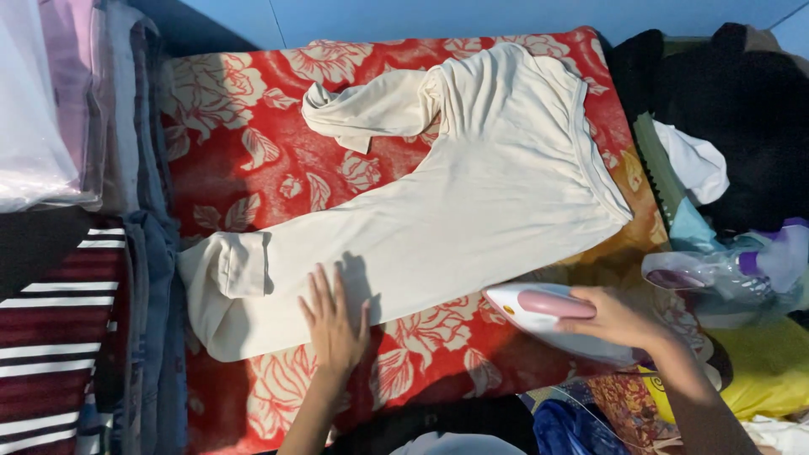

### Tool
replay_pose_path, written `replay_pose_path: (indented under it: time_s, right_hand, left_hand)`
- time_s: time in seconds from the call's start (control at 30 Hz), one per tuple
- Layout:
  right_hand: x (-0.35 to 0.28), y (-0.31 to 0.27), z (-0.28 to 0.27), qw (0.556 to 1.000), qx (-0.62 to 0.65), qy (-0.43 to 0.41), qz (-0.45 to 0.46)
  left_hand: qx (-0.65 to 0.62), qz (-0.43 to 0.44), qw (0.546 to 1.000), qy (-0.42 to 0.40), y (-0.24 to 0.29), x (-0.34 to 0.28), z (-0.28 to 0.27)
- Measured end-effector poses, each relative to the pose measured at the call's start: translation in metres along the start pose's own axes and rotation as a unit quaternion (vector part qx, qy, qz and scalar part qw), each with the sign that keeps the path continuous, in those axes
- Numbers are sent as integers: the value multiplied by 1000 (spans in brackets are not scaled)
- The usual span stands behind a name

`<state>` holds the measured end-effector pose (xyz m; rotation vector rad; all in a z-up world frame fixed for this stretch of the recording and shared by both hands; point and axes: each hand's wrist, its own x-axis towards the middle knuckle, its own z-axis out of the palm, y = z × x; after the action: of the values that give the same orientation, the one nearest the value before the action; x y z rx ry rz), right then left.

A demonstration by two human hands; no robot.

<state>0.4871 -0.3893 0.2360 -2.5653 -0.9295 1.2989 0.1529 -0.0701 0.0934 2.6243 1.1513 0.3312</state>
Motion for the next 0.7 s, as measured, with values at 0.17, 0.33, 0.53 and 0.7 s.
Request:
replay_pose_path:
  time_s: [0.17,0.33,0.53,0.7]
  right_hand:
    - [1,-102,-34,949,-102,291,-68]
    - [101,-142,-60,966,-170,192,11]
    - [146,-130,-20,881,-209,423,-24]
    - [120,-122,7,889,-228,378,-122]
  left_hand:
    - [-33,81,994,-60,24,6,0]
    - [-26,66,994,-81,25,8,-4]
    - [-34,54,992,-106,26,9,-11]
    - [-38,53,990,-123,26,11,-12]
